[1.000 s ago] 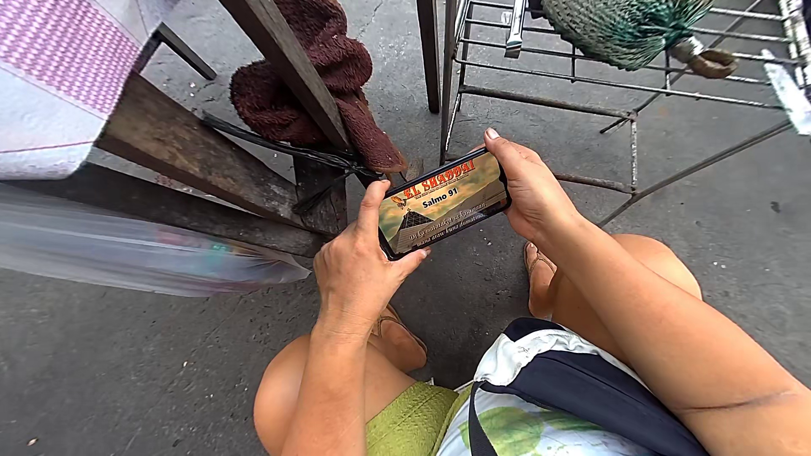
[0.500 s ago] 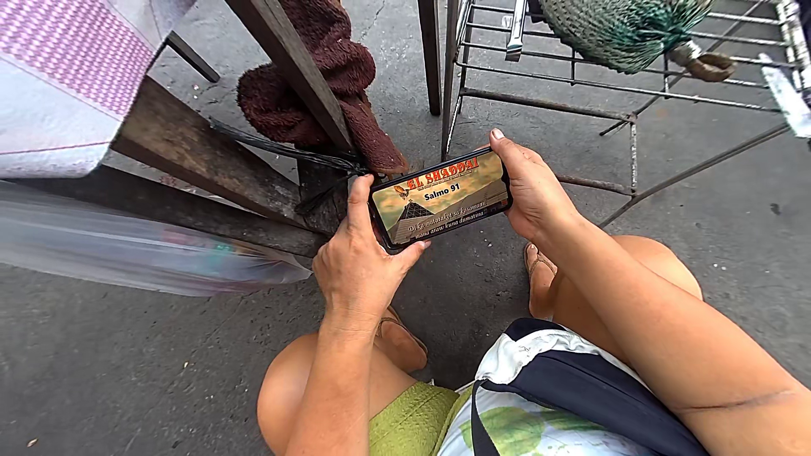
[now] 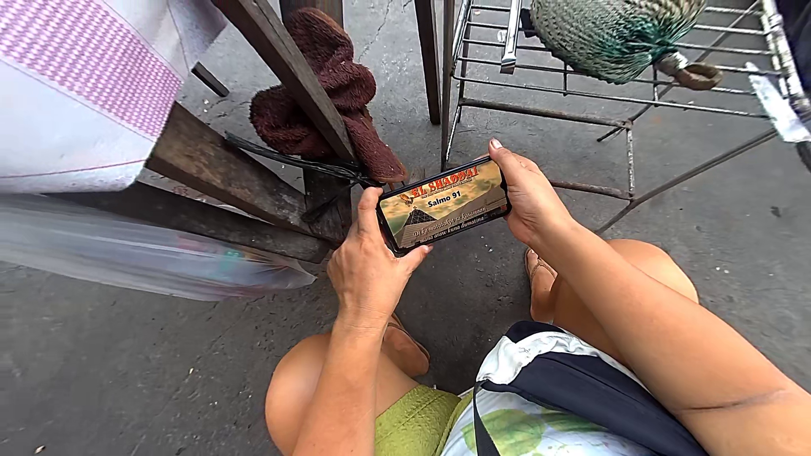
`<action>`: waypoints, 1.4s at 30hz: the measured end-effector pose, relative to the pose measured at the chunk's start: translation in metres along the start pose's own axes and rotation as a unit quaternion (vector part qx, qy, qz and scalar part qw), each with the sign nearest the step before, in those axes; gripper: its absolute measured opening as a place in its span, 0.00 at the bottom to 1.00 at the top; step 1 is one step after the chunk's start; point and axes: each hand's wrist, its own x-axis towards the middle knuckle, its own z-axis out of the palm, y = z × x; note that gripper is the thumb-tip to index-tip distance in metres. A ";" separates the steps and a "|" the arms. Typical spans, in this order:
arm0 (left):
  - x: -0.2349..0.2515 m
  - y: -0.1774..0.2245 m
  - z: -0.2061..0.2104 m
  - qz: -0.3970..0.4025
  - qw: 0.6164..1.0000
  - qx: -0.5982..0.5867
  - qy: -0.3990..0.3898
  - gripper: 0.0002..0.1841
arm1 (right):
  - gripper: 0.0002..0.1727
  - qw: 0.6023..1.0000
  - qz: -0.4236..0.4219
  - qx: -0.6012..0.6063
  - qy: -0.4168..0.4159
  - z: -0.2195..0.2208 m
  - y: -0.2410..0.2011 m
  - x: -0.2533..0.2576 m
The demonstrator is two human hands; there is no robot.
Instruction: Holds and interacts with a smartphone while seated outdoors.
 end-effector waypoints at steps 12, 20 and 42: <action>-0.006 -0.008 -0.011 -0.063 0.994 0.070 -0.048 0.34 | 0.25 1.000 0.012 0.025 0.000 0.016 0.012 0.011; 0.000 -0.012 -0.018 -0.130 0.977 0.095 -0.140 0.32 | 0.26 0.999 0.023 0.034 0.001 0.031 0.027 0.010; 0.002 -0.016 -0.017 -0.153 0.972 0.104 -0.141 0.34 | 0.27 0.999 0.006 0.026 -0.024 0.044 0.032 0.019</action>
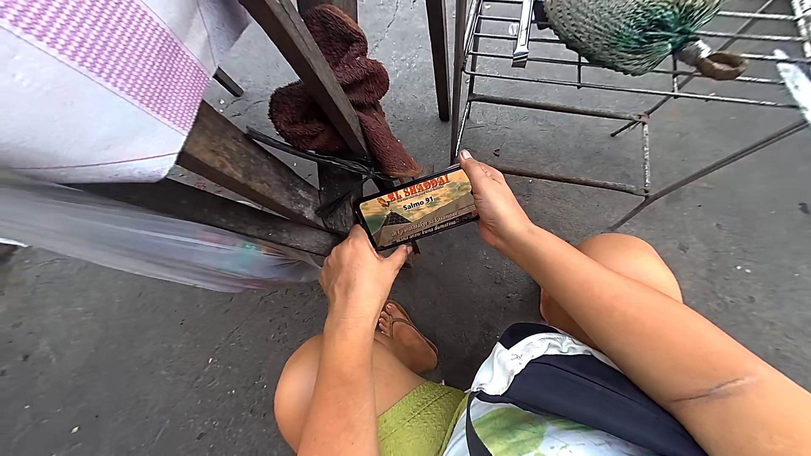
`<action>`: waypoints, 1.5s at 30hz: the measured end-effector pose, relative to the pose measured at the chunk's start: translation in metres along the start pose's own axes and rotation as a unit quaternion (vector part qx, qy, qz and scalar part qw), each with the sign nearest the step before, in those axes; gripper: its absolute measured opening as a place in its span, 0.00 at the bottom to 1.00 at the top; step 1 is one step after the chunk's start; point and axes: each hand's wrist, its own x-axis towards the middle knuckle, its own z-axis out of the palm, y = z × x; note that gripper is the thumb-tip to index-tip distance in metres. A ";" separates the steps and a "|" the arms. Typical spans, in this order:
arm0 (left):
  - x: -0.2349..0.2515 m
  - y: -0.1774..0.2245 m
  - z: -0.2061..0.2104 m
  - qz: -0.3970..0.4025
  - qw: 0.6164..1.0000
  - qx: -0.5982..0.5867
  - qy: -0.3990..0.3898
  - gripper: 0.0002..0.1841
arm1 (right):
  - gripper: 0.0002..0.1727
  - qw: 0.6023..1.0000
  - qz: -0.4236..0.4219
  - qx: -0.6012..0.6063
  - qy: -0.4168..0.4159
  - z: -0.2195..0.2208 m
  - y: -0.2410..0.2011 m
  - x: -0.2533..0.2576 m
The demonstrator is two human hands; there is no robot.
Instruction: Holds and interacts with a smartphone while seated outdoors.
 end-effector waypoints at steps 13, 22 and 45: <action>0.000 0.000 0.003 0.023 0.999 -0.047 0.010 0.35 | 0.27 1.000 0.018 0.013 0.009 -0.007 -0.008 0.000; 0.004 -0.005 0.004 0.025 0.996 -0.085 0.011 0.34 | 0.26 1.000 0.002 0.011 -0.002 -0.002 -0.007 0.001; -0.003 0.019 0.014 0.126 0.983 -0.121 0.059 0.56 | 0.24 0.997 -0.056 -0.058 0.011 -0.047 -0.040 -0.003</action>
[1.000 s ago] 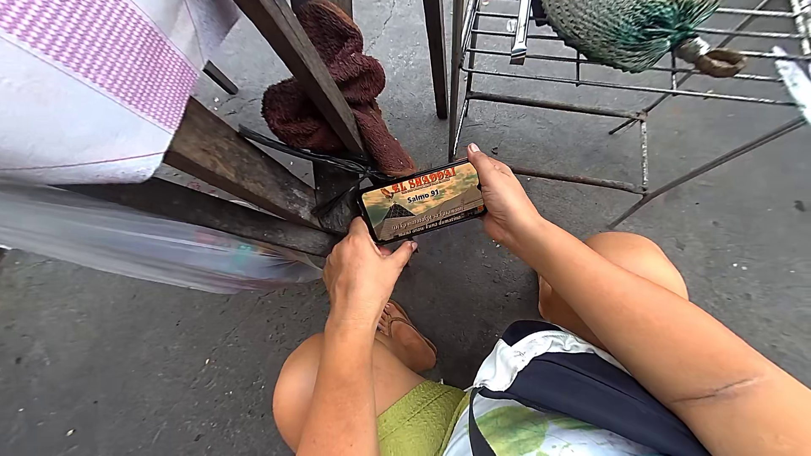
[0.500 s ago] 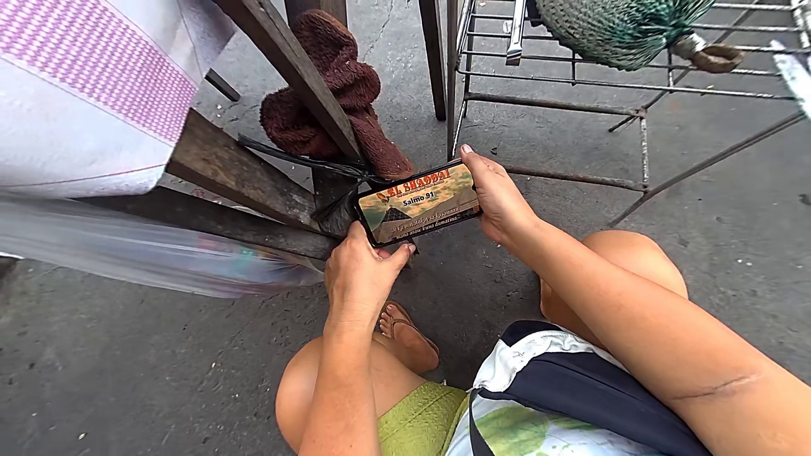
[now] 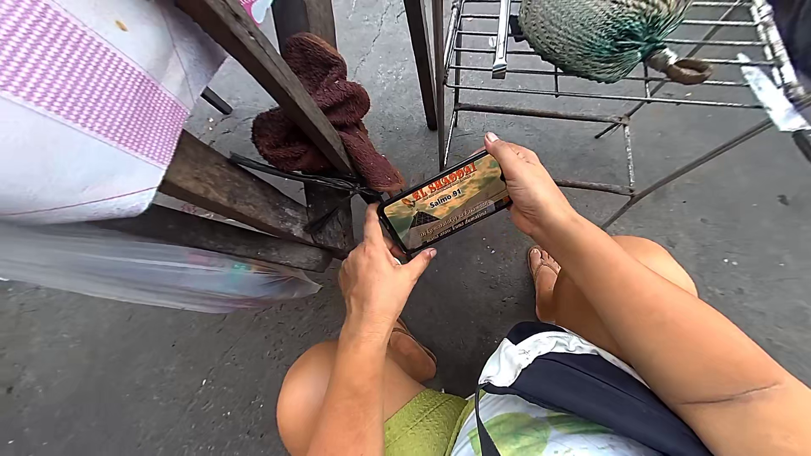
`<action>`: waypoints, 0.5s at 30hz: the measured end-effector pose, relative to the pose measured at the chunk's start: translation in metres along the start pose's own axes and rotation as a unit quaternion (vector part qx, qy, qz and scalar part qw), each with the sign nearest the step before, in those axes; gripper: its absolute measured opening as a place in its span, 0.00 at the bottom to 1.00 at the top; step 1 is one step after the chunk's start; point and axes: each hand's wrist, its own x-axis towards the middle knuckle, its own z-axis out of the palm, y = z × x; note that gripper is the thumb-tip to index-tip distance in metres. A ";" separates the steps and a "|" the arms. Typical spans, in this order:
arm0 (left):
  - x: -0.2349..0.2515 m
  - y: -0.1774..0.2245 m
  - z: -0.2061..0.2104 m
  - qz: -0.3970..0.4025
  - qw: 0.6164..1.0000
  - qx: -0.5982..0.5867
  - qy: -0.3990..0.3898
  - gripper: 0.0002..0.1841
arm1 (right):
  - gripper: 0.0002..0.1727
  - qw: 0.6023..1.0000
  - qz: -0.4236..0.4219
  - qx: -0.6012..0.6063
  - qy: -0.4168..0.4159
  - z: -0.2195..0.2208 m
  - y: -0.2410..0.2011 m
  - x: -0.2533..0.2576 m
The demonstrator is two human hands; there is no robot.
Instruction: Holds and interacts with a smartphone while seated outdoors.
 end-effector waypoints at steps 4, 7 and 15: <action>0.002 0.005 0.002 -0.015 1.000 0.007 0.012 0.61 | 0.24 1.000 0.009 0.016 0.001 0.002 0.002 -0.003; 0.000 0.004 0.002 -0.013 1.000 0.012 0.021 0.61 | 0.24 1.000 0.016 0.020 -0.004 0.005 0.003 -0.003; -0.002 0.003 -0.002 -0.010 0.997 0.064 0.042 0.64 | 0.25 1.000 0.021 0.010 -0.015 0.012 0.005 -0.009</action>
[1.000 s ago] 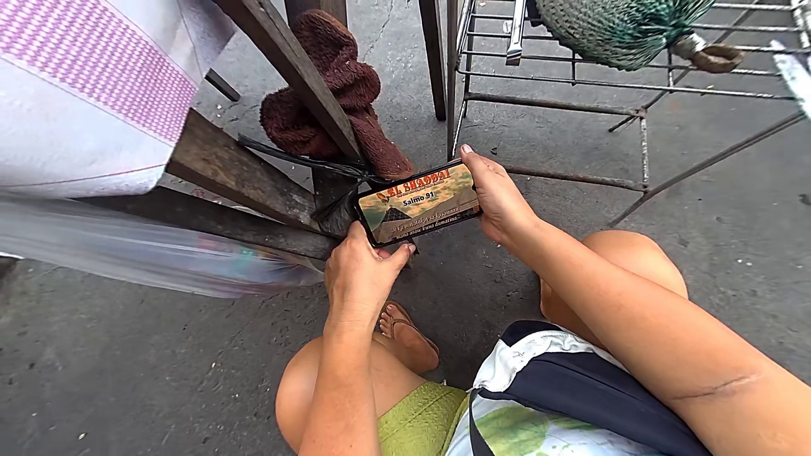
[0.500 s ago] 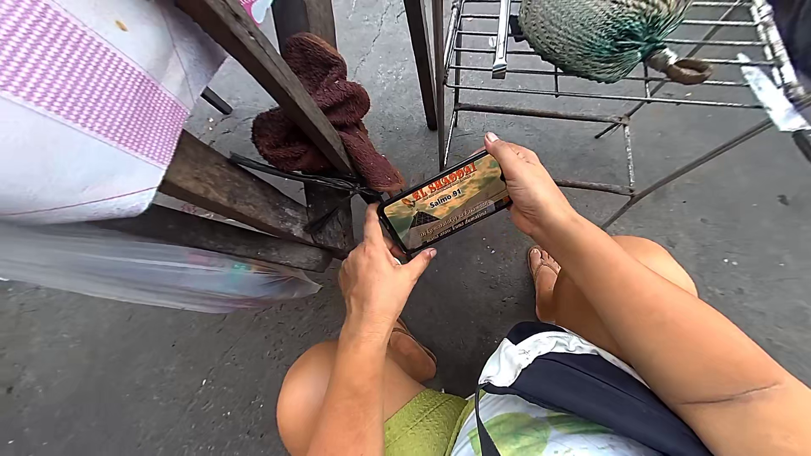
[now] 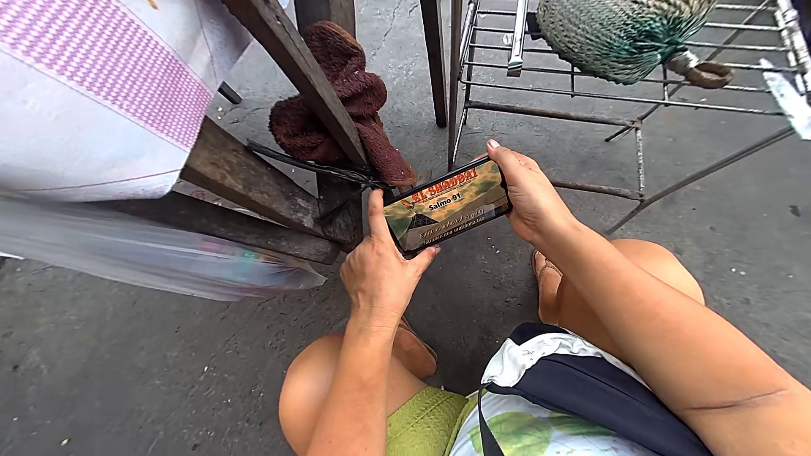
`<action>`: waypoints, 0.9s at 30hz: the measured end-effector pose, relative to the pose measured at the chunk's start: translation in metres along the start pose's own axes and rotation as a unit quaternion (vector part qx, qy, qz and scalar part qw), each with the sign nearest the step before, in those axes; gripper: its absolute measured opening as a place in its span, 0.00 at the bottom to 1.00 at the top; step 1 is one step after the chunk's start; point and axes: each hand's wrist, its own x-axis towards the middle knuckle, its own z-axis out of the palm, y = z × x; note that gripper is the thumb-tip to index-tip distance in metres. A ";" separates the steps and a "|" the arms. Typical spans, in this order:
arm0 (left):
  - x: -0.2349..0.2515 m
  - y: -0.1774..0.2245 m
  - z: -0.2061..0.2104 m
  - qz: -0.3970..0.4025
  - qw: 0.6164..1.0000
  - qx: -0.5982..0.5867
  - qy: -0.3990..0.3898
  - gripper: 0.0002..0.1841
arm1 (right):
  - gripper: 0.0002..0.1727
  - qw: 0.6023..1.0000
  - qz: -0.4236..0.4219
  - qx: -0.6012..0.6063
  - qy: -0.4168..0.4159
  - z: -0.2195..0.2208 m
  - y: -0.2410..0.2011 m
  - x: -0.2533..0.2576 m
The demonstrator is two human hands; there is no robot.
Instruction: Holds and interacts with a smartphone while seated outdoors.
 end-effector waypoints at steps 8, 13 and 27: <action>0.001 -0.001 -0.001 -0.006 1.000 0.018 -0.021 0.60 | 0.29 0.998 0.053 -0.039 0.000 0.001 0.000 0.002; 0.001 0.003 -0.001 -0.002 0.999 0.022 -0.036 0.59 | 0.24 0.997 0.030 -0.076 0.008 -0.004 0.005 0.000; 0.000 -0.010 -0.001 0.057 0.998 0.024 0.019 0.56 | 0.27 0.988 0.011 -0.149 -0.039 -0.005 0.002 0.004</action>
